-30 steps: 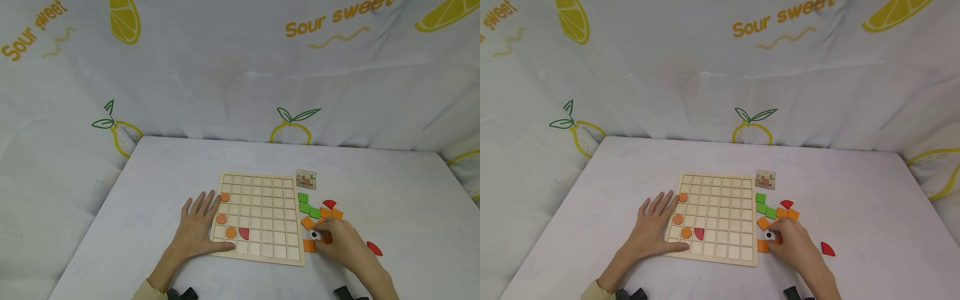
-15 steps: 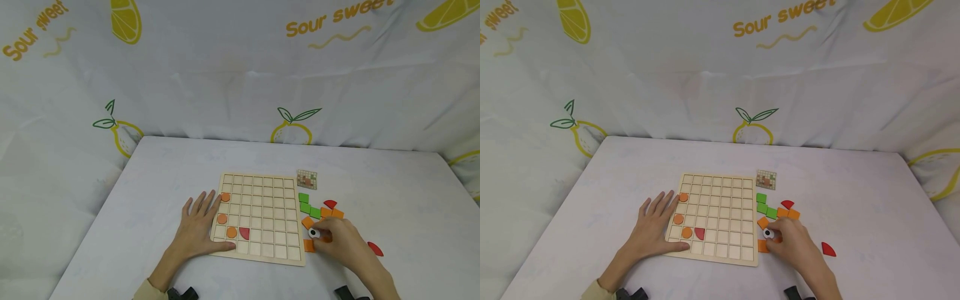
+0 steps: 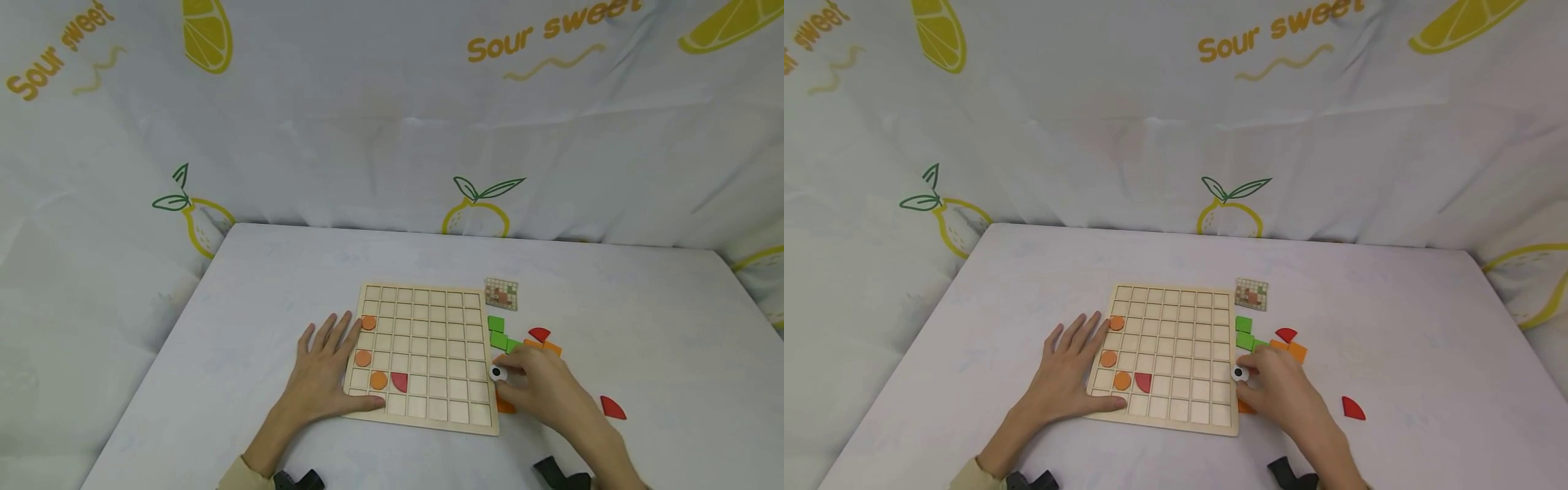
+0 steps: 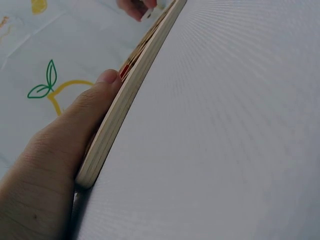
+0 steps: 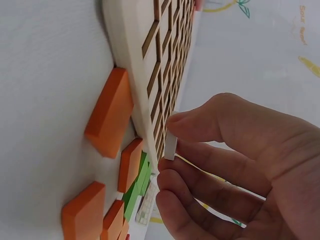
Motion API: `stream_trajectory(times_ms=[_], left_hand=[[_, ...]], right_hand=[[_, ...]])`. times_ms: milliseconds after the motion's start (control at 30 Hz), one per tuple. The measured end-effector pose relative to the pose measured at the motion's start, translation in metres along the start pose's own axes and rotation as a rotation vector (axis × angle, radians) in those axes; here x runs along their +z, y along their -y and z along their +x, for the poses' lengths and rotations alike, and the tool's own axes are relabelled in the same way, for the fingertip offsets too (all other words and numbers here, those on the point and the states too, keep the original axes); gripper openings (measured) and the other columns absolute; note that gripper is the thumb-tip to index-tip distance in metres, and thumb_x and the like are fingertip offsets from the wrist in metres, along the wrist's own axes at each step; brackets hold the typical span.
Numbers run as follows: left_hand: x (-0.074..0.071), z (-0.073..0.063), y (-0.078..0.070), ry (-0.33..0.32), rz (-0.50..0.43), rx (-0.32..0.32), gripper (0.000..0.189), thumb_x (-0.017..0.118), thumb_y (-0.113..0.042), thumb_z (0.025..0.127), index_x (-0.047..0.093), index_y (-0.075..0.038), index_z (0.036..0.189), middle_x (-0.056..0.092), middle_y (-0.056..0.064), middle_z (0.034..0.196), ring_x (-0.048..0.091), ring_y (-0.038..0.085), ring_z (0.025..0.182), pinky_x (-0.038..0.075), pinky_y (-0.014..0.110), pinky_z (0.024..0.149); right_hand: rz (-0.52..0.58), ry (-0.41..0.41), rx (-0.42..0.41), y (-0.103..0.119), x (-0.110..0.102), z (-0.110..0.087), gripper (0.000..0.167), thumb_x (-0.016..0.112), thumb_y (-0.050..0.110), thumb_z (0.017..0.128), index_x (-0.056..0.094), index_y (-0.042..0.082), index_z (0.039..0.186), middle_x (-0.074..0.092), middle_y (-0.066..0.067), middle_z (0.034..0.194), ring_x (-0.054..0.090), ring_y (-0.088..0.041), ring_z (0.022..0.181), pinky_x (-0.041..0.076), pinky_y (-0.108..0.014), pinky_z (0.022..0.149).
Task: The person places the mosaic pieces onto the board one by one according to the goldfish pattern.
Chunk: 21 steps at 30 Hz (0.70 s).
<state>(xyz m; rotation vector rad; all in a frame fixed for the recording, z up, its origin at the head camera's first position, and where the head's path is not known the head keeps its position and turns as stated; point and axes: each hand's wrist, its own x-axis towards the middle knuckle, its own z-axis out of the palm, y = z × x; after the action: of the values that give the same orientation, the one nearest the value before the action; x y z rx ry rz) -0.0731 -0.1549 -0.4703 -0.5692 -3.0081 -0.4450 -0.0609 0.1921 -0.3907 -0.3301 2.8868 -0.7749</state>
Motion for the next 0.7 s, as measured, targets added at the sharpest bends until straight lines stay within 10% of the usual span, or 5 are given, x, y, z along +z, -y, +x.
stream_trajectory(times_ms=[700], left_hand=[[0.001, 0.001, 0.0, 0.003, 0.005, -0.003, 0.132, 0.065, -0.09, 0.062, 0.021, -0.019, 0.165, 0.022, 0.005, 0.173, 0.019, 0.032, 0.159, 0.011, 0.064, 0.124]], right_hand=[[0.051, -0.012, -0.115, 0.028, 0.007, 0.018, 0.021, 0.08, 0.005, 0.078, 0.081, 0.004, 0.099, 0.075, -0.001, 0.091, 0.061, -0.01, 0.077, 0.05, -0.02, 0.064]])
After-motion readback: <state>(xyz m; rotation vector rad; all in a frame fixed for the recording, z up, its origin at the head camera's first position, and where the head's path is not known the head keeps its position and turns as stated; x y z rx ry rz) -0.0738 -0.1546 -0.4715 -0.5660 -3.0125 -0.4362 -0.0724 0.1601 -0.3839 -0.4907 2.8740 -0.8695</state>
